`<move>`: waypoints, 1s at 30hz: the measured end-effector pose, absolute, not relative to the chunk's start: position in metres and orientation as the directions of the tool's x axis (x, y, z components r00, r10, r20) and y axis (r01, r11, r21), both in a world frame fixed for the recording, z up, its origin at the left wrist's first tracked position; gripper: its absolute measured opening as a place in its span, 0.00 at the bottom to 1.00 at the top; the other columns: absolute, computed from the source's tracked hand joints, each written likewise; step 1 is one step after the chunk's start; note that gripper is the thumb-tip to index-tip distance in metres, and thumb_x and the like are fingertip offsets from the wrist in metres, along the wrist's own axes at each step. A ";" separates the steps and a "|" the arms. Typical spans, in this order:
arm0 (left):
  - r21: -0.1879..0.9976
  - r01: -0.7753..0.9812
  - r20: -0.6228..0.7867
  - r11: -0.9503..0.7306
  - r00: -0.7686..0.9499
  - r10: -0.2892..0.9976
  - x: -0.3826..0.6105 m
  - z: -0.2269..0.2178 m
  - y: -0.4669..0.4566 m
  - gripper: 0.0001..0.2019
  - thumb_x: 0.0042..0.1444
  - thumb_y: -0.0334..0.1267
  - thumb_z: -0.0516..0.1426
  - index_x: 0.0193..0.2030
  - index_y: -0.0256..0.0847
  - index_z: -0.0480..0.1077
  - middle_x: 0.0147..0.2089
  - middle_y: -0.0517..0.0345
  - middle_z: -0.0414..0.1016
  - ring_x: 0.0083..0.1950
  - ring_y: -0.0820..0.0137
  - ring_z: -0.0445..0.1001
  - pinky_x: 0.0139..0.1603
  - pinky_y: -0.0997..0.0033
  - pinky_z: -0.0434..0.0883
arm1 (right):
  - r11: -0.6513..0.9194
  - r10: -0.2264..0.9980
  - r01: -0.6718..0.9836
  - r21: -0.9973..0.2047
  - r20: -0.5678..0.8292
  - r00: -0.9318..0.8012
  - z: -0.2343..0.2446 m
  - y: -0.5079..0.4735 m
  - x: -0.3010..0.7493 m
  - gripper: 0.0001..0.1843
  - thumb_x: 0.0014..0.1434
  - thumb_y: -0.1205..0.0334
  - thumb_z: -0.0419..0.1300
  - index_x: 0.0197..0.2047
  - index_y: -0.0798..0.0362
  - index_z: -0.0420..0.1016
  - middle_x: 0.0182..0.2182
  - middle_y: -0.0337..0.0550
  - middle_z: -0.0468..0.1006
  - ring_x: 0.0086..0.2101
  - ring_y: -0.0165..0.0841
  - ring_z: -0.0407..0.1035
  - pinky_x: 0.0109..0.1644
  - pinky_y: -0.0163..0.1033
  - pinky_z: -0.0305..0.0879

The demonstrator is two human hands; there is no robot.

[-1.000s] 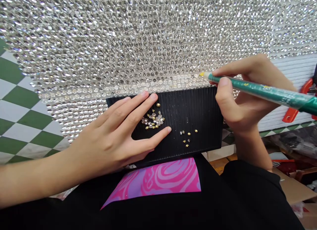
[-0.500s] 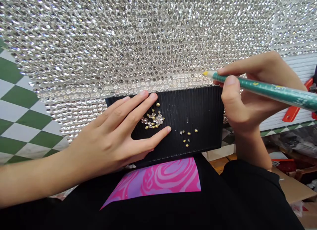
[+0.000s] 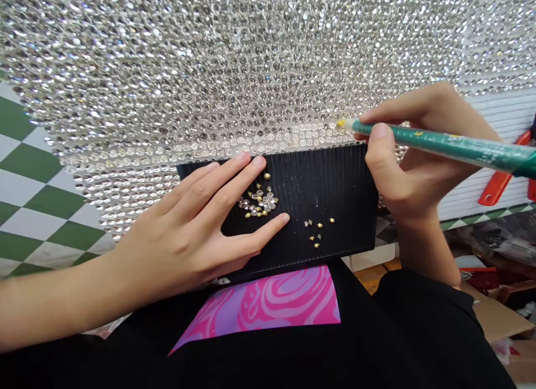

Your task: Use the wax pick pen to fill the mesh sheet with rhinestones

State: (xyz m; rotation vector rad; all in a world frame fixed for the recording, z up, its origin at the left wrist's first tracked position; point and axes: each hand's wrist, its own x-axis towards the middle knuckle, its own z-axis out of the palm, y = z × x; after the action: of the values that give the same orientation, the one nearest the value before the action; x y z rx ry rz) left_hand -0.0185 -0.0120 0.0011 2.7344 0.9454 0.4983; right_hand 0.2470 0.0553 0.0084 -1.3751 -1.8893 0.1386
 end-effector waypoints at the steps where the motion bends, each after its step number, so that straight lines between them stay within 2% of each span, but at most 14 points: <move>1: 0.300 0.558 0.243 -0.774 0.740 0.628 -0.019 0.001 -0.012 0.23 0.60 0.40 0.60 0.62 0.46 0.63 0.71 0.41 0.59 0.71 0.49 0.61 0.69 0.53 0.66 | 0.420 0.840 0.754 -0.505 0.531 -0.113 0.007 0.055 0.248 0.13 0.54 0.54 0.62 0.30 0.56 0.82 0.25 0.41 0.79 0.24 0.27 0.69 0.28 0.37 0.57; 6: 0.307 0.558 0.247 -0.771 0.736 0.631 -0.019 0.002 -0.012 0.24 0.61 0.40 0.59 0.63 0.46 0.63 0.73 0.45 0.56 0.72 0.51 0.60 0.69 0.53 0.66 | 0.415 0.845 0.754 -0.509 0.523 -0.112 0.003 0.057 0.252 0.13 0.56 0.54 0.61 0.31 0.55 0.81 0.27 0.40 0.80 0.27 0.30 0.72 0.31 0.40 0.60; 9: 0.299 0.562 0.233 -0.771 0.741 0.630 -0.019 0.002 -0.012 0.25 0.61 0.41 0.59 0.64 0.47 0.61 0.73 0.47 0.56 0.73 0.52 0.59 0.69 0.52 0.67 | 0.428 0.840 0.732 -0.530 0.532 -0.106 0.002 0.057 0.251 0.11 0.55 0.56 0.61 0.34 0.52 0.83 0.27 0.40 0.80 0.27 0.32 0.73 0.29 0.39 0.58; 13: 0.296 0.554 0.230 -0.778 0.749 0.621 -0.020 0.002 -0.012 0.24 0.61 0.40 0.59 0.63 0.46 0.62 0.73 0.45 0.57 0.72 0.50 0.60 0.69 0.52 0.67 | 0.429 0.832 0.718 -0.548 0.550 -0.078 0.004 0.057 0.247 0.11 0.54 0.58 0.62 0.38 0.51 0.84 0.27 0.40 0.81 0.25 0.31 0.73 0.28 0.38 0.56; 19: 0.290 0.553 0.245 -0.781 0.746 0.619 -0.020 0.002 -0.011 0.23 0.60 0.41 0.60 0.62 0.45 0.63 0.71 0.40 0.59 0.71 0.49 0.61 0.68 0.53 0.67 | 0.438 0.817 0.694 -0.572 0.575 -0.041 0.004 0.055 0.245 0.10 0.53 0.58 0.63 0.36 0.51 0.84 0.26 0.39 0.81 0.25 0.30 0.74 0.26 0.37 0.56; 25: 0.297 0.556 0.240 -0.776 0.743 0.624 -0.020 0.002 -0.012 0.24 0.60 0.40 0.60 0.62 0.46 0.63 0.72 0.42 0.57 0.72 0.50 0.60 0.69 0.53 0.66 | 0.364 0.850 0.796 -0.484 0.522 -0.071 0.012 0.055 0.243 0.17 0.55 0.49 0.61 0.35 0.52 0.84 0.24 0.38 0.80 0.22 0.28 0.70 0.24 0.37 0.55; 30: 0.291 0.551 0.235 -0.782 0.751 0.617 -0.020 0.003 -0.011 0.23 0.60 0.40 0.60 0.62 0.45 0.63 0.71 0.41 0.59 0.71 0.49 0.61 0.69 0.53 0.66 | 0.368 0.856 0.819 -0.441 0.504 -0.113 0.013 0.056 0.244 0.16 0.56 0.52 0.59 0.29 0.55 0.82 0.24 0.39 0.80 0.23 0.27 0.71 0.25 0.36 0.58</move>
State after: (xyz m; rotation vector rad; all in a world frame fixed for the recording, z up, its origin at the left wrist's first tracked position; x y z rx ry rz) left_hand -0.0197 -0.0112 0.0027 2.7463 0.9271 0.4741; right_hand 0.2436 0.0557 0.0128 -1.4497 -1.9240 0.0677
